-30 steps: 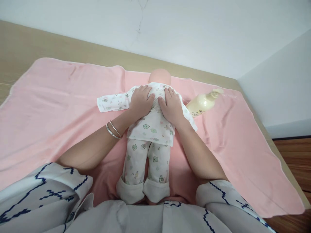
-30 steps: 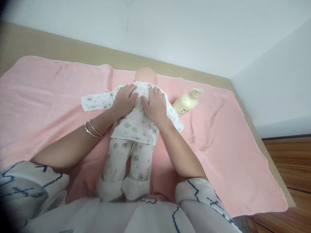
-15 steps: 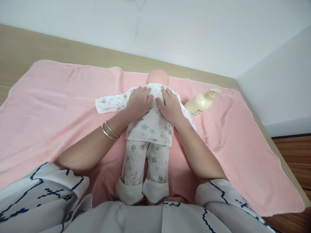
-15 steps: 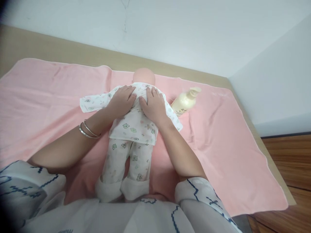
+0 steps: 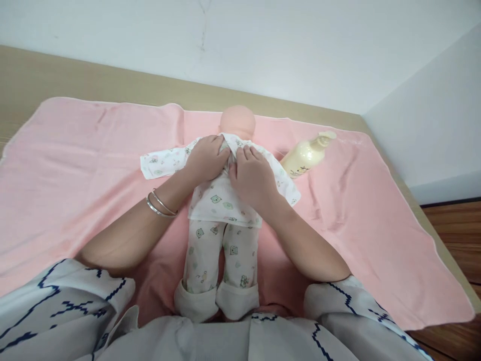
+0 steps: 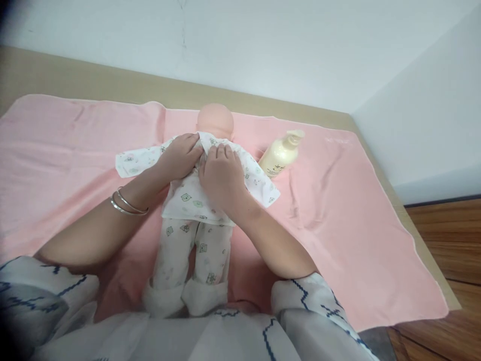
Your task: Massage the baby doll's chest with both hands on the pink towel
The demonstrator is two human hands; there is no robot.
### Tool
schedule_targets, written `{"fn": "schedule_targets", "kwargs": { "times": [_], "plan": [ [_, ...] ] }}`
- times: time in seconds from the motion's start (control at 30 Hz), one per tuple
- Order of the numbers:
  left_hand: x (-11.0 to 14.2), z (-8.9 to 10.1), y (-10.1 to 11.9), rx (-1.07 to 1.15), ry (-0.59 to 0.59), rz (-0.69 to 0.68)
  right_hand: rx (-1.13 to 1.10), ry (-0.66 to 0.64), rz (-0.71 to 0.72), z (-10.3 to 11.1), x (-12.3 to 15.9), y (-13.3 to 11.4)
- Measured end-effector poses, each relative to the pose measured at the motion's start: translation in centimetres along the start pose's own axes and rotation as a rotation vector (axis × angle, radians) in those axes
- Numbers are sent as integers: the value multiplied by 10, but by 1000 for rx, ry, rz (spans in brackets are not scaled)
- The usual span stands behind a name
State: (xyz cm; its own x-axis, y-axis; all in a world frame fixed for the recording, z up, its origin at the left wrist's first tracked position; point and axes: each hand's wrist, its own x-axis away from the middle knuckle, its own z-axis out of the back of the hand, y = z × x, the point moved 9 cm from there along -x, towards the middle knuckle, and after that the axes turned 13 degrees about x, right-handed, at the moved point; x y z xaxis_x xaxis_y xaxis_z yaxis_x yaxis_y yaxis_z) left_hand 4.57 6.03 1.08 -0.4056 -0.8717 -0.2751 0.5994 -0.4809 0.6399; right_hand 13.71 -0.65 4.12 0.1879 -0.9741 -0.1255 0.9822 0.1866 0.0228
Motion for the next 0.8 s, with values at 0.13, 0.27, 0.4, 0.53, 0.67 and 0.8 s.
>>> {"fn": "schedule_targets", "kwargs": {
  "times": [0.13,0.27,0.4,0.53,0.67,0.8],
  "plan": [
    [-5,2,-10,-16,-9,80,-79,-19,5,-6,-5,3],
    [3,4,6,-59,32,94,-228,-62,-38,-21,-25,29],
    [17,5,34,-74,32,50,-260,-71,-71,-31,-39,50],
    [18,3,37,-20,-10,37,-218,-31,-24,-26,-37,45],
    [6,1,12,-6,27,3,-113,-23,-1,-14,-15,21],
    [-2,-4,-10,-59,64,24,-70,-15,7,-5,4,-4]
  ]
}}
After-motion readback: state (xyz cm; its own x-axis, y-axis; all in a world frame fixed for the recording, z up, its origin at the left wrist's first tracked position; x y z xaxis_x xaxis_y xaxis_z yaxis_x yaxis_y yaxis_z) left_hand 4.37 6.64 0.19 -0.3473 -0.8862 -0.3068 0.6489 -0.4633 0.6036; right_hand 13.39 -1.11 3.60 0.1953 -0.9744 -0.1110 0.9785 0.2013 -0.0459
